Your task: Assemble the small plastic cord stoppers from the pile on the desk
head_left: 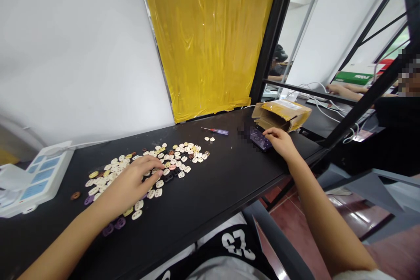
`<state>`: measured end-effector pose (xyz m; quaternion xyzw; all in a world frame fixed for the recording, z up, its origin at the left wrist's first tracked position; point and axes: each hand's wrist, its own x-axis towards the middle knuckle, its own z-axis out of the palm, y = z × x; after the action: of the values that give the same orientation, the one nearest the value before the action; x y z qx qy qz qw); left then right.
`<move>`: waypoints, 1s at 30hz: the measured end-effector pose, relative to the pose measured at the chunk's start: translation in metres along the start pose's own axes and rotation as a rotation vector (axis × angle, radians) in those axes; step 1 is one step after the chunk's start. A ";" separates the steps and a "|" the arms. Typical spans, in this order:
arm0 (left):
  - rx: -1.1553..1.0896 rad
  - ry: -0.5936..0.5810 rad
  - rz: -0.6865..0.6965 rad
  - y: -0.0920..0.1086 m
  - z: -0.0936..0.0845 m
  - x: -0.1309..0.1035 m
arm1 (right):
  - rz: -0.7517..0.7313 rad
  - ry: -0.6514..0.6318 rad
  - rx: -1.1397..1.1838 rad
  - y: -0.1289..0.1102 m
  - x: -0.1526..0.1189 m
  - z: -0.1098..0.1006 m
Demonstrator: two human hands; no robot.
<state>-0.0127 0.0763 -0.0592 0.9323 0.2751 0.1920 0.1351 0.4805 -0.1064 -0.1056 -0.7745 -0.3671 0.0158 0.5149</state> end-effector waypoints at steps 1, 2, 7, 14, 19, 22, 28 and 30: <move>0.001 -0.001 0.001 0.000 0.000 0.000 | 0.009 -0.004 0.005 -0.001 0.000 0.001; 0.000 -0.004 0.001 0.000 0.000 0.000 | 0.016 -0.005 0.011 -0.002 0.000 0.001; -0.005 -0.017 0.012 -0.001 0.001 0.001 | 0.041 0.016 0.037 -0.003 0.000 0.003; -0.009 -0.009 0.014 0.000 0.001 0.000 | 0.045 0.046 0.078 0.004 0.002 0.004; -0.010 -0.028 0.000 0.001 0.001 0.000 | 0.032 0.040 0.107 0.005 0.002 0.004; -0.017 -0.025 0.006 0.000 0.001 0.001 | 0.026 0.035 0.120 0.004 0.001 0.005; -0.015 -0.024 0.009 -0.002 0.002 0.001 | 0.016 0.026 0.127 0.000 -0.002 0.003; -0.012 -0.028 0.007 -0.002 0.002 0.001 | 0.015 0.018 0.130 -0.001 -0.002 0.003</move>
<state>-0.0120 0.0779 -0.0613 0.9350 0.2687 0.1810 0.1439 0.4770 -0.1050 -0.1070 -0.7422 -0.3551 0.0364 0.5672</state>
